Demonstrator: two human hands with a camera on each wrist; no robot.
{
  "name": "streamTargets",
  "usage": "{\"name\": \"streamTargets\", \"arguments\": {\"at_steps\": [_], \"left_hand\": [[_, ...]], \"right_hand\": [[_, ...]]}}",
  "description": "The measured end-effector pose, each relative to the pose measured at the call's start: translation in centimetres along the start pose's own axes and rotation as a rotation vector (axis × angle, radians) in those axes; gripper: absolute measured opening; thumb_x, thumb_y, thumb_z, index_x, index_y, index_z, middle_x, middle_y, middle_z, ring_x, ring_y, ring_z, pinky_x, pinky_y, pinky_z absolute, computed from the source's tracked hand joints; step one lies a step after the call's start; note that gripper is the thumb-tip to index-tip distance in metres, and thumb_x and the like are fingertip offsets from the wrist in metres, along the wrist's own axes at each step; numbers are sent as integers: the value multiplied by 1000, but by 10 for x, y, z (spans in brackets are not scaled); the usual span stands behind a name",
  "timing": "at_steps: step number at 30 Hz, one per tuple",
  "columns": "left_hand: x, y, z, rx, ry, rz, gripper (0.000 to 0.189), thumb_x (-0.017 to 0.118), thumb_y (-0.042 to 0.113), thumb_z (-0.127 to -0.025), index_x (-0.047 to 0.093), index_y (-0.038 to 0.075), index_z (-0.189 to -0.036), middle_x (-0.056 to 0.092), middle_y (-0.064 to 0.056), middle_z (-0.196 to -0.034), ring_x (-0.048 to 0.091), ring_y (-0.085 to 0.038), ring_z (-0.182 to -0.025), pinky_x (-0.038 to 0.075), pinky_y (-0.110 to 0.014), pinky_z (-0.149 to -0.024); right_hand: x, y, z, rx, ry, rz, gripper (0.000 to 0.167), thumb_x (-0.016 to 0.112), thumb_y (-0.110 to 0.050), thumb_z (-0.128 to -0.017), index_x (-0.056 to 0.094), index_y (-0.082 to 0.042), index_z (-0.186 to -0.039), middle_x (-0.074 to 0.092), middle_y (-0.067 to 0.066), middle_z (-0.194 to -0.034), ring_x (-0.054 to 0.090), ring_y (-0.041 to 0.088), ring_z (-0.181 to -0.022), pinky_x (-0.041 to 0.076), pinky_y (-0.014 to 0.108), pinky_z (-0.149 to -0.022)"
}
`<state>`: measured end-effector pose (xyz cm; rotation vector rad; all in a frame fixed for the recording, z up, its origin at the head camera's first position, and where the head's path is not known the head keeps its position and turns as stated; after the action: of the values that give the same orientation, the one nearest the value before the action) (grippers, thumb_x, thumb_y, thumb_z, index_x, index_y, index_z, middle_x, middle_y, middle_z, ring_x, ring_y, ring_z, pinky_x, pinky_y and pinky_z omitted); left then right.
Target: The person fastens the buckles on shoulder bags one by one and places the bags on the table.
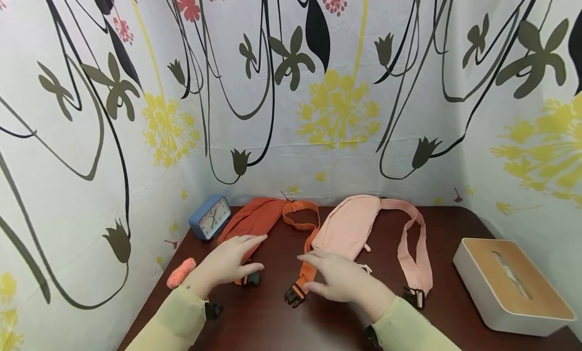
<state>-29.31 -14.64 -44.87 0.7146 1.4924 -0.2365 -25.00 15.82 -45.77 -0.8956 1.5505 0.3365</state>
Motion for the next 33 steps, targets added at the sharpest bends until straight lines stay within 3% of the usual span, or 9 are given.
{"name": "streamTargets", "arguments": {"at_steps": [6, 13, 20, 26, 33], "left_hand": [[19, -25, 5, -41, 4, 73, 74, 87, 38, -96, 56, 22, -162, 63, -8, -160, 59, -36, -147, 48, -59, -122], [42, -46, 6, -70, -35, 127, 80, 95, 41, -87, 64, 14, -155, 69, -8, -150, 63, -35, -140, 51, -59, -117], [53, -54, 3, -86, -50, 152, 68, 95, 40, -87, 71, 14, -145, 75, -3, -135, 71, -24, -124, 58, -53, -108], [61, -58, 2, -96, -53, 184, 56, 93, 37, -89, 75, 17, -139, 77, 3, -123, 72, -18, -115, 60, -50, -103], [70, -59, 3, -90, -55, 219, 39, 92, 36, -92, 81, 23, -127, 73, 10, -112, 66, -6, -99, 58, -36, -90]], "right_hand": [[27, 0, -9, 1, -24, -90, 52, 79, -29, -102, 66, -11, -150, 68, 10, -150, 68, 28, -137, 56, 49, -112], [51, 1, -12, 70, -66, -212, 54, 83, -27, -99, 67, -12, -149, 68, 5, -150, 66, 28, -140, 54, 51, -116], [72, 2, -13, 134, -127, -244, 47, 86, -24, -97, 72, -24, -142, 72, -7, -141, 68, 17, -133, 56, 48, -112], [79, 2, -16, 107, -68, -239, 38, 87, -17, -95, 77, -25, -130, 75, -11, -126, 71, 12, -119, 58, 44, -104], [84, 6, -16, 111, -4, -201, 37, 89, -22, -93, 78, -23, -128, 74, -10, -120, 70, 11, -114, 59, 41, -100]]}}
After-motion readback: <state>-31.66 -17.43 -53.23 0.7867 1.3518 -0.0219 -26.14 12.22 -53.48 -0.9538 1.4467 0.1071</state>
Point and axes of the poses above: each hand's wrist, its own z-axis away from the middle knuckle, its own x-axis out of the palm, y = z × x, the point moved 3 cm from there along -z, towards the middle knuckle
